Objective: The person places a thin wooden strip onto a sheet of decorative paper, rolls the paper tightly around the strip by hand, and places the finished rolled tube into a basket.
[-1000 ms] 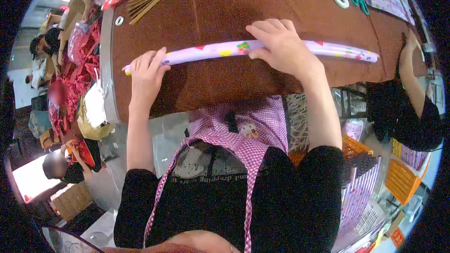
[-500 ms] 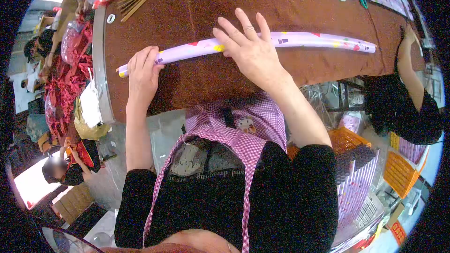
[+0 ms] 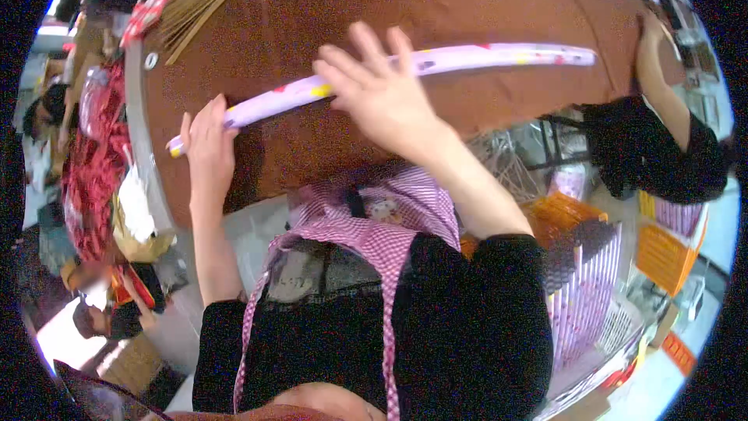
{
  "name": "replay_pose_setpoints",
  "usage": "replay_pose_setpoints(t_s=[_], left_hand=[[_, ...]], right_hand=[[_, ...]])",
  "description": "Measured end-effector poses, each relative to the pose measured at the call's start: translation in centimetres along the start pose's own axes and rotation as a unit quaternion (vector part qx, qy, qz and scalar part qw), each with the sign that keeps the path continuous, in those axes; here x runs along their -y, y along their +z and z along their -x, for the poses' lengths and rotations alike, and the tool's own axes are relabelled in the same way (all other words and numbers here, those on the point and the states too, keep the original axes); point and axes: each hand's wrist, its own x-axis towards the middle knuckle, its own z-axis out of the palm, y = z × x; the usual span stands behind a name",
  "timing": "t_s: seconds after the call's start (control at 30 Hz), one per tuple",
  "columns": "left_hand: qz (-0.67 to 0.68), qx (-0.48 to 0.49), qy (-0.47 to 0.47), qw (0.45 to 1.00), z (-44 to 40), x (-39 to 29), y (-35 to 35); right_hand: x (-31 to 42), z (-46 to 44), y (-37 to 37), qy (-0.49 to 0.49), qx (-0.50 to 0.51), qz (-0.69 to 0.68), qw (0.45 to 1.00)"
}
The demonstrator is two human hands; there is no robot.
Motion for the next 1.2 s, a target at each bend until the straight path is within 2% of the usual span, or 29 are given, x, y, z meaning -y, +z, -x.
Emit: replay_pose_setpoints(t_s=[0.23,0.43,0.53,0.73,0.8,0.83,0.97,1.07,1.2], left_hand=[[-0.009,0.019,0.008,1.0,0.1,0.2,0.0],[-0.008,0.014,0.016,1.0,0.2,0.3,0.1],[0.0,0.015,0.008,1.0,0.3,0.3,0.3],[-0.003,0.029,0.007,1.0,0.4,0.6,0.4],[0.0,0.023,0.025,0.999,0.4,0.9,0.6],[-0.002,0.024,0.024,0.999,0.3,0.8,0.4],[-0.009,0.032,0.02,0.999,0.4,0.7,0.2],[-0.007,0.027,0.03,0.999,0.3,0.8,0.3],[-0.008,0.053,0.009,0.999,0.1,0.6,-0.2]], right_hand=[[3.3,-0.5,0.9,-0.01,0.022,-0.01,1.0],[2.7,-0.4,0.2,-0.003,-0.007,-0.048,0.999],[2.2,0.1,0.6,-0.001,0.008,-0.014,1.0],[1.5,0.1,-0.2,0.029,-0.044,-0.039,0.998],[0.9,0.5,0.4,0.01,-0.006,-0.019,1.0],[0.9,0.4,0.1,0.02,-0.017,-0.05,0.998],[-0.5,0.9,-0.7,0.057,-0.067,-0.024,0.996],[-1.2,1.7,-0.3,0.048,-0.029,0.008,0.998],[-2.1,1.9,-1.7,0.079,-0.075,-0.015,0.994]])
